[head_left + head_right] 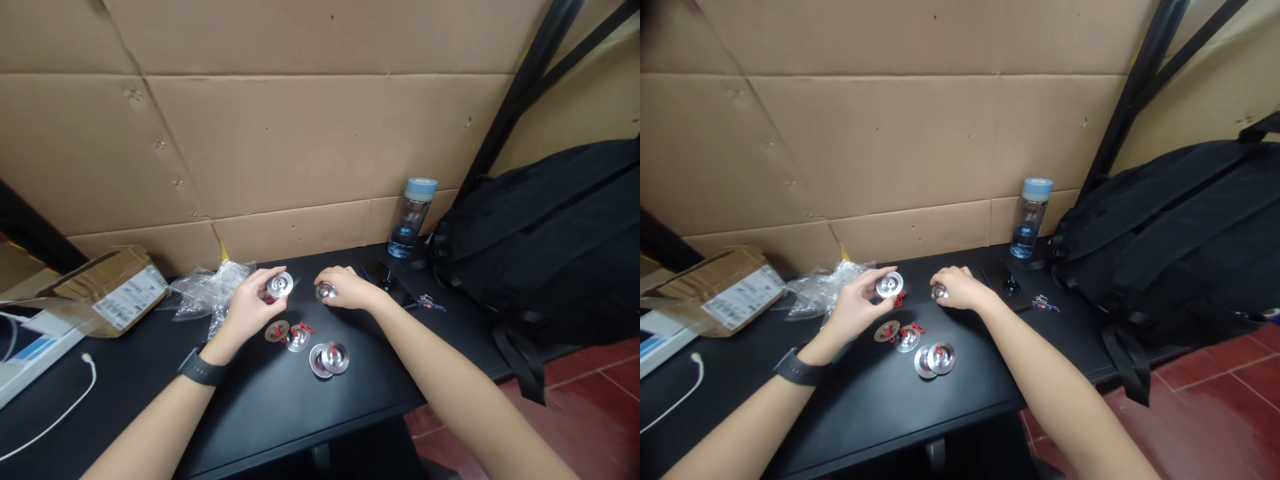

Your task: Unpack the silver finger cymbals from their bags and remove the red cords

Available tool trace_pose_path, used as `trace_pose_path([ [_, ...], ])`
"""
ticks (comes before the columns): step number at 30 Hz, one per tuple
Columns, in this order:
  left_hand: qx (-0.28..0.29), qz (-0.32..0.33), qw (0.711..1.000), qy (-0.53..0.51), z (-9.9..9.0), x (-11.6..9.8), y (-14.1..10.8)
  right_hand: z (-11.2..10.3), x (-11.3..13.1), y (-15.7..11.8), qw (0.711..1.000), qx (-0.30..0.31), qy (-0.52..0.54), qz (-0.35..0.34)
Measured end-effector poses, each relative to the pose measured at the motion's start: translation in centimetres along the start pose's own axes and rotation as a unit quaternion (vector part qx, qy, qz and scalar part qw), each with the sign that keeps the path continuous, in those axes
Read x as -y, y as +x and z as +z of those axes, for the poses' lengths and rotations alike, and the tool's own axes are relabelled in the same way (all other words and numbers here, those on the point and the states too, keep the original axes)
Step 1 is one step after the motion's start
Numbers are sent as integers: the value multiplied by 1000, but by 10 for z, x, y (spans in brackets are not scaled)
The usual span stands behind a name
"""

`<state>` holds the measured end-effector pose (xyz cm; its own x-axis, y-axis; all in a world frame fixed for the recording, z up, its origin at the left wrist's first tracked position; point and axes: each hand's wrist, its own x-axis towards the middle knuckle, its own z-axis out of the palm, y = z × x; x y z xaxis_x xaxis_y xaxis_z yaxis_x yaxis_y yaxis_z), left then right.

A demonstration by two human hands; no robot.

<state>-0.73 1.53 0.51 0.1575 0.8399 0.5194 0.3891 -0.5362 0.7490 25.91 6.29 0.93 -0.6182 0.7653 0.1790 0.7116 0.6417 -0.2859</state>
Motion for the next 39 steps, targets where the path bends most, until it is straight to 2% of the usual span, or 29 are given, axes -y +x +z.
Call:
trace_pose_path([
  [4, -4, 23, 1000, 10, -3, -6, 0, 3, 5, 1, 999, 34, -8, -15],
  [9, -2, 30, 999, 14, -6, -11, 0, -4, 6, 1, 999, 41, -3, -17],
  [18, 13, 44, 998, 34, -7, -13, 0, -8, 1, -3, 998, 44, -17, 38],
  [27, 26, 69, 994, 81, -6, -20, -1, -9, -7, -2, 998, 55, 11, 22],
  [33, 30, 75, 993, 88, -5, -16, -1, -9, -8, -3, 998, 39, 44, -6],
  [39, 50, 79, 990, 104, -3, -15, -3, -8, -8, -1, 998, 55, 35, -24],
])
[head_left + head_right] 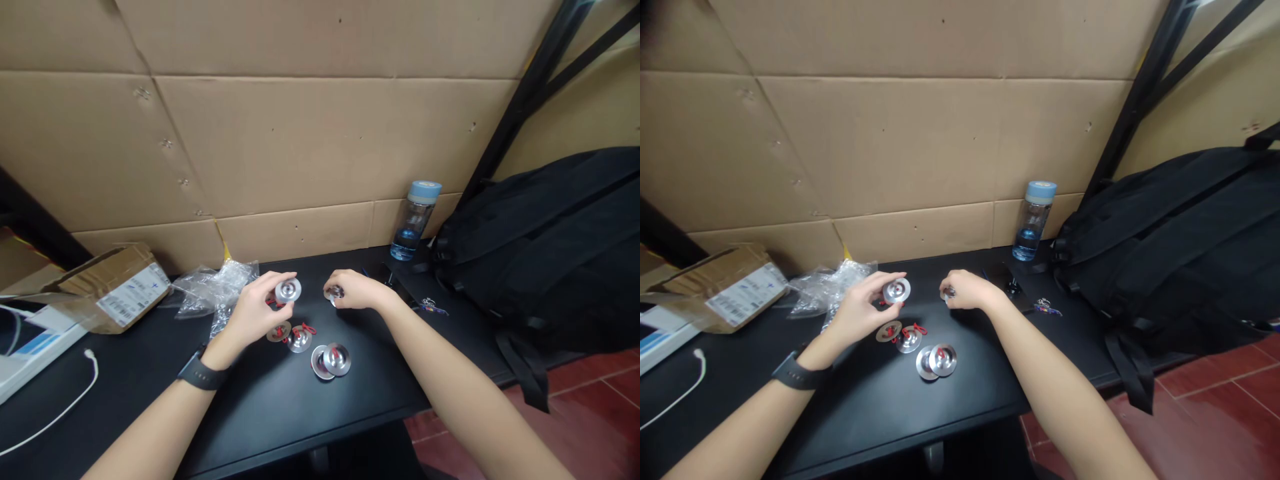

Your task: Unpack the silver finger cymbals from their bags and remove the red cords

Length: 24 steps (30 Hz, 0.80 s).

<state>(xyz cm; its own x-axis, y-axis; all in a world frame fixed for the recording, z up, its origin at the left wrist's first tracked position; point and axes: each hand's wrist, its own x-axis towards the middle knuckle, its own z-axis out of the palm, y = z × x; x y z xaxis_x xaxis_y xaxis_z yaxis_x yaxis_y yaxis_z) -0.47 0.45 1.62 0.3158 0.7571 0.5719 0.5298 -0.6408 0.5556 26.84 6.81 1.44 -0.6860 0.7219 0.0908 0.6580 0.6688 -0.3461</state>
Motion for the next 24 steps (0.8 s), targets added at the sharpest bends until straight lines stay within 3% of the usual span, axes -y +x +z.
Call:
trace_pose_path([
  [5, 19, 10, 999, 27, 0, -2, 0, -2, 6, -2, 1000, 6, 4, -12],
  [12, 64, 42, 995, 60, 2, -3, -1, -3, 12, -8, 997, 68, -27, 14],
  [19, 107, 64, 990, 63, 11, 0, -5, -4, 21, -8, 996, 73, -30, 32],
  [24, 110, 39, 992, 54, 9, 2, -4, -7, 17, -8, 996, 69, 2, 52],
])
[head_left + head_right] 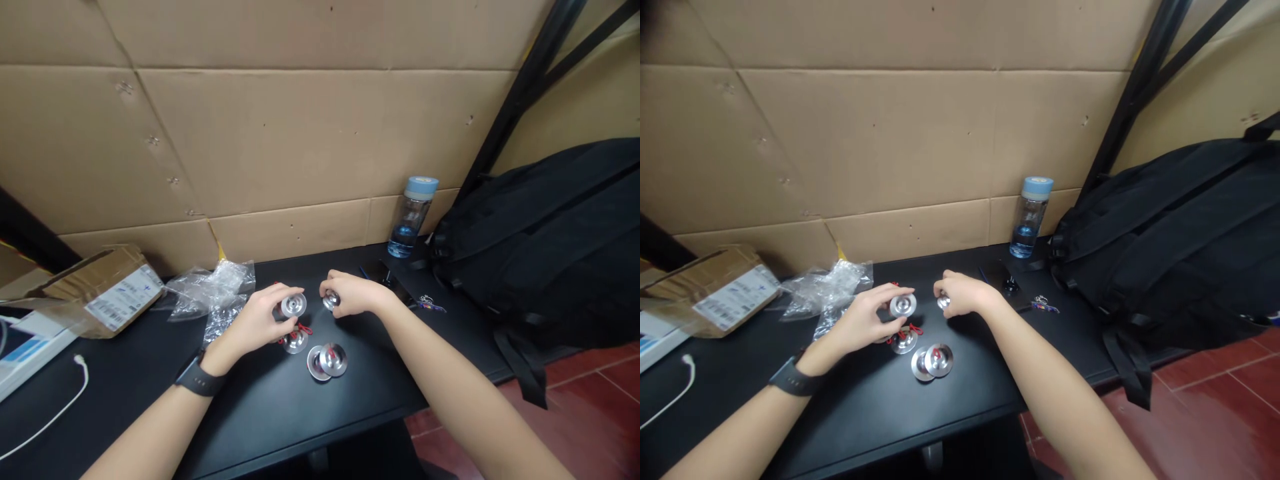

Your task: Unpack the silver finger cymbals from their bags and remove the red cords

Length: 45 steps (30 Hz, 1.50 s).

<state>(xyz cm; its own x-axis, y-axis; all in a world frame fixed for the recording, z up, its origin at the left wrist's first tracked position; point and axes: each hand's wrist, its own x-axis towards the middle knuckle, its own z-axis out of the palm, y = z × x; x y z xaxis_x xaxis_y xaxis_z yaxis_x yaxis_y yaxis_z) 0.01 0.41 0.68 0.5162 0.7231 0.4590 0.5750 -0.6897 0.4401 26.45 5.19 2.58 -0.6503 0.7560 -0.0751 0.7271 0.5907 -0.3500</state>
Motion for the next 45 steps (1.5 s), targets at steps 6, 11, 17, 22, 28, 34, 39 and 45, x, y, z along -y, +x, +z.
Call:
trace_pose_path([
  [6, -4, -15, 1000, -8, -5, 0, 2, -2, 0, -2, 1000, -7, -9, -17],
  [11, -8, -9, 1000, -2, -6, 0, 1, -1, 1, -2, 999, 9, -29, -23],
  [17, -1, -2, 1000, 8, -6, -3, 2, 0, 8, 0, 997, -16, -77, -20],
  [22, -5, 10, 1000, 24, -6, -1, 1, -1, 16, -3, 995, -28, -91, 5],
  [28, 1, 18, 999, 35, -5, 1, 0, 4, 7, -1, 997, -14, -65, -36],
  [34, 16, 25, 999, 40, -2, 0, -1, 2, 10, -1, 993, -98, -30, -62],
  [39, 41, 30, 999, 13, 2, 0, 0, 0, 28, 0, 953, -182, 153, -190],
  [45, 32, 23, 999, 14, 3, 3, 0, 19, 39, 9, 918, -203, 307, -146],
])
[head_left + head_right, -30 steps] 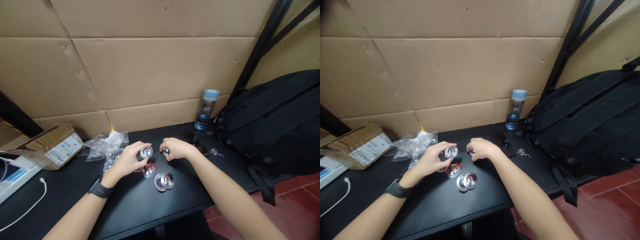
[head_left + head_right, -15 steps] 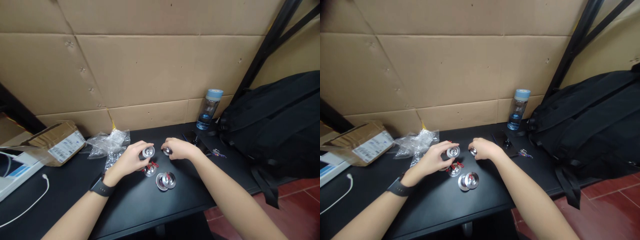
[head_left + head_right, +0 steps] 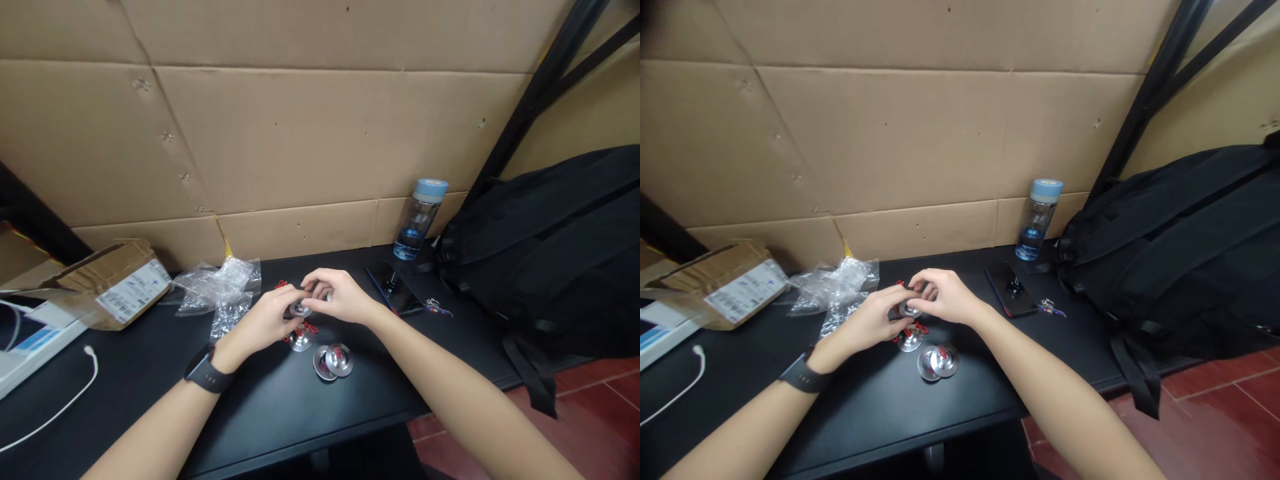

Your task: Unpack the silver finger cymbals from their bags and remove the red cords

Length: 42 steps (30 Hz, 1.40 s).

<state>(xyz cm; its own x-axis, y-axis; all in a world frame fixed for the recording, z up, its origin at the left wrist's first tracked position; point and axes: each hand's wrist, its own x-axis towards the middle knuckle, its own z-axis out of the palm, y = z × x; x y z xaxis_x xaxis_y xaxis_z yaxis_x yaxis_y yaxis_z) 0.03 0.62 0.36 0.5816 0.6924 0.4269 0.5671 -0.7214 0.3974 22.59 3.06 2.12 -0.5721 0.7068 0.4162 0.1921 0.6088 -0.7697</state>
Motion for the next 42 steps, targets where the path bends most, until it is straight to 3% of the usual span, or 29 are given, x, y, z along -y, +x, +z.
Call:
trace_pose_path([
  [3, -36, -14, 999, -10, -3, -1, 0, 1, -4, 0, 999, -30, -30, 14],
  [6, -62, 10, 998, -21, -9, -4, 1, -2, -2, 0, 999, 18, -44, -3],
  [11, -76, 24, 997, 23, -10, -6, 1, 0, 3, -1, 992, 89, 85, 39],
  [24, -107, 39, 991, 70, -8, -7, -2, 5, -7, 1, 973, 102, 180, 107],
  [27, -77, 14, 994, 74, -7, -9, -1, 5, -6, 0, 980, 105, 137, 98],
  [30, -25, -39, 995, 86, -7, -9, -1, 2, -6, -1, 993, 96, 14, 62],
  [34, 50, -77, 992, 86, -6, -5, -5, -3, -7, -1, 986, 85, -142, 33],
  [38, 118, -52, 991, 44, -5, -4, -6, -5, -8, -1, 973, 76, -210, 57],
  [42, 142, -17, 990, 8, -5, -9, -4, -5, -8, -1, 968, 87, -228, 57],
])
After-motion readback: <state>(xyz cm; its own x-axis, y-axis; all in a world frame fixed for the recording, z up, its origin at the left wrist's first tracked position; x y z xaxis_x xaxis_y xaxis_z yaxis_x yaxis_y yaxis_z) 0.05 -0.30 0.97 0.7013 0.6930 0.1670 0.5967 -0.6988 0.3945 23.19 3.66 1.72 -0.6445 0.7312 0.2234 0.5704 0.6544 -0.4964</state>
